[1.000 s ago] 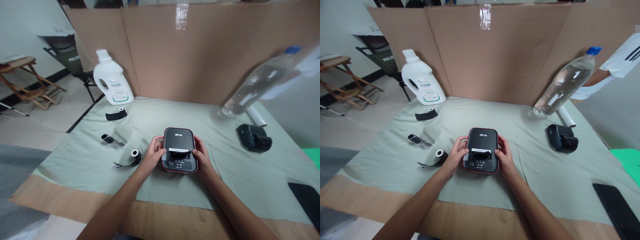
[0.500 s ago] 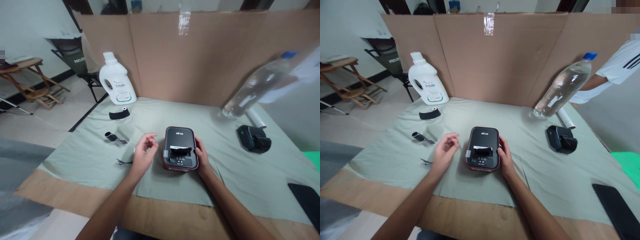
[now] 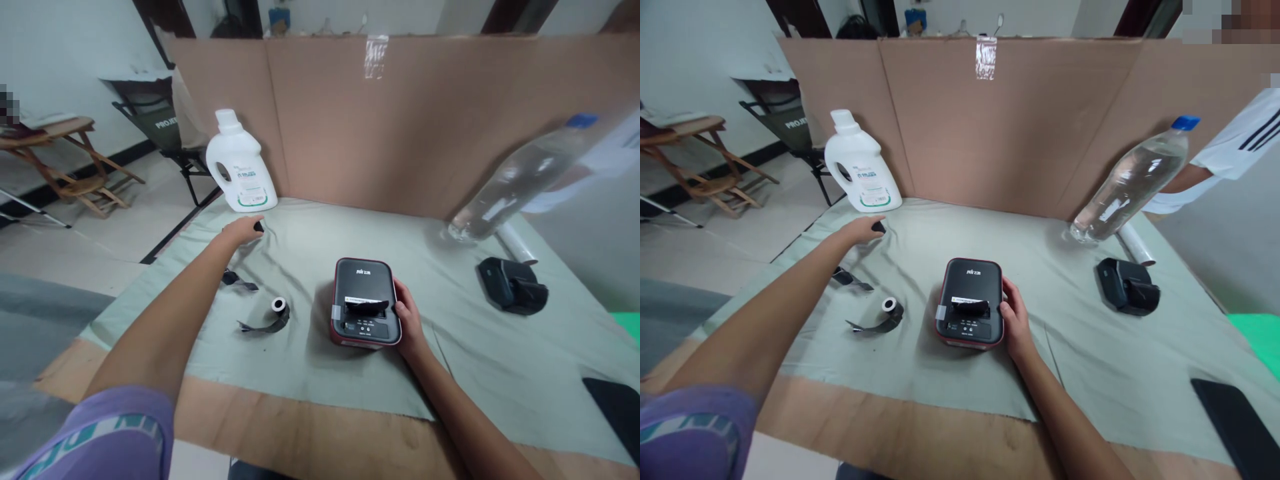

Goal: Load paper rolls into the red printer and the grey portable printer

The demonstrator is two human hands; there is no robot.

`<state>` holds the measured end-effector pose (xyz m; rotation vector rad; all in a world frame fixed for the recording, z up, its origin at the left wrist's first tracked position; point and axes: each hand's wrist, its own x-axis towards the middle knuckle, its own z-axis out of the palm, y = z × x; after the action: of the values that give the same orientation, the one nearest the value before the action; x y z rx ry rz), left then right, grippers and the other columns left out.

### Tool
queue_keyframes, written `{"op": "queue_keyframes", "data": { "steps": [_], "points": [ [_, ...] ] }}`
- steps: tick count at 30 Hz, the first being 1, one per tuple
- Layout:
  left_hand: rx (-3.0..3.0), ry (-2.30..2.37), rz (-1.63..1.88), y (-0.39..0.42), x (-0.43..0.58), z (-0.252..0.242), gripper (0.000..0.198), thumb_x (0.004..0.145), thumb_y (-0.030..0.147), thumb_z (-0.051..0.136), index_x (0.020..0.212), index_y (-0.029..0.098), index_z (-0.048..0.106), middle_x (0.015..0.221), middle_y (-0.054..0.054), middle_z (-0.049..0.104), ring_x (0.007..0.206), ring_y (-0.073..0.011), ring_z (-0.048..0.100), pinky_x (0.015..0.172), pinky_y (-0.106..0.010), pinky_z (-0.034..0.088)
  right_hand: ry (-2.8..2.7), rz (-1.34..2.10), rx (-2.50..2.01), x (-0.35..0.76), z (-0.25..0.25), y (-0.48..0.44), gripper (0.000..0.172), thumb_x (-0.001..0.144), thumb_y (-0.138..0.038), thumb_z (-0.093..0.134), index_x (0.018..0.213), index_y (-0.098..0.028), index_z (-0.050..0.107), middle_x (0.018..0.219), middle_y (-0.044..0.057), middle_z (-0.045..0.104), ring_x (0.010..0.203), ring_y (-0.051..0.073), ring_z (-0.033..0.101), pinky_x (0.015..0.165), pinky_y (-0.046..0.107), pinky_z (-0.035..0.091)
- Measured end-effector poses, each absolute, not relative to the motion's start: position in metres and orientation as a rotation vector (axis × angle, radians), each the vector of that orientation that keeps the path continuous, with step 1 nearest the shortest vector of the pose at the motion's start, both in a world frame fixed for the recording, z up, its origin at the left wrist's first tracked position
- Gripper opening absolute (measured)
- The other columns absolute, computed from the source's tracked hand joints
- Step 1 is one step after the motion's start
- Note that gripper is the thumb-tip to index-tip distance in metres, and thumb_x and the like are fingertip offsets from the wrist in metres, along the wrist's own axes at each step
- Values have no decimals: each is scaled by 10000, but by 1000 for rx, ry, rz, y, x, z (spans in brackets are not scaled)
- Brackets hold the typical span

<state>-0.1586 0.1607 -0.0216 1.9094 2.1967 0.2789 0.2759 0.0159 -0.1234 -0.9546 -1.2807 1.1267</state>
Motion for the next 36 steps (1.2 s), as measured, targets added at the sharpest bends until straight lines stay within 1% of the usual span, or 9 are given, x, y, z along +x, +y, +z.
{"op": "queue_keyframes", "data": {
  "steps": [4,7,12,22,24,27,30,33,36],
  "points": [
    [1962,2250,217,149,-152,-20,356,895,178,581,1239,138,661,1267,-175,682,1164,-331,603,955,-443,457,-1281,1128,-951,276,-122,16,608,900,-632,601,1399,-286,566,1498,62,559,1422,321,463,1187,496,358],
    [2082,2195,223,121,-139,-12,403,936,179,497,1316,182,632,1293,-115,678,1181,-303,601,982,-410,446,-1282,1131,-951,275,-120,16,597,904,-626,601,1393,-285,572,1490,64,567,1418,322,466,1184,498,362],
    [2208,2014,35,63,-102,-12,413,902,278,572,1308,283,648,1164,-80,740,1035,-304,671,860,-358,482,-1284,1120,-953,275,-119,16,612,892,-633,612,1392,-282,577,1490,67,566,1417,323,466,1178,495,372],
    [2132,2023,-36,30,-78,-26,381,905,296,576,1274,247,652,1149,-129,743,1032,-350,690,806,-388,493,-1253,1130,-981,272,-113,12,532,907,-578,618,1351,-285,610,1456,56,595,1392,317,489,1191,502,349],
    [2163,2026,66,24,-76,-17,411,880,301,624,1286,246,657,1261,-133,707,1136,-375,653,897,-435,493,-1222,1153,-1043,276,-111,7,490,916,-554,619,1330,-292,629,1432,53,615,1378,325,504,1193,523,341],
    [2185,1916,541,10,-56,-3,393,873,302,651,1256,221,681,1353,-136,653,1270,-391,569,1066,-513,425,-1231,1270,-1061,291,-107,-9,482,922,-555,591,1343,-324,636,1440,46,614,1372,361,511,1161,561,379],
    [1802,1563,953,-3,-15,-4,374,898,372,660,1248,242,688,1285,-113,693,1188,-340,632,1052,-490,467,-1455,1289,-1037,302,-99,-31,609,856,-530,683,1428,-347,584,1504,42,563,1407,410,471,1163,592,375],
    [1386,1222,1008,-8,28,-21,382,922,379,650,1285,262,672,1305,-111,698,1207,-337,642,1053,-503,481,-1734,1054,-1106,295,-89,-47,724,786,-400,802,1461,-317,555,1516,69,543,1412,437,456,1202,619,314],
    [1249,1086,974,-3,47,-34,454,933,348,624,1380,271,604,1417,-79,636,1327,-316,573,1162,-500,393,-1819,829,-1089,276,-82,-47,652,819,-333,782,1431,-309,557,1459,96,577,1343,414,530,1150,619,399]
  ]
}}
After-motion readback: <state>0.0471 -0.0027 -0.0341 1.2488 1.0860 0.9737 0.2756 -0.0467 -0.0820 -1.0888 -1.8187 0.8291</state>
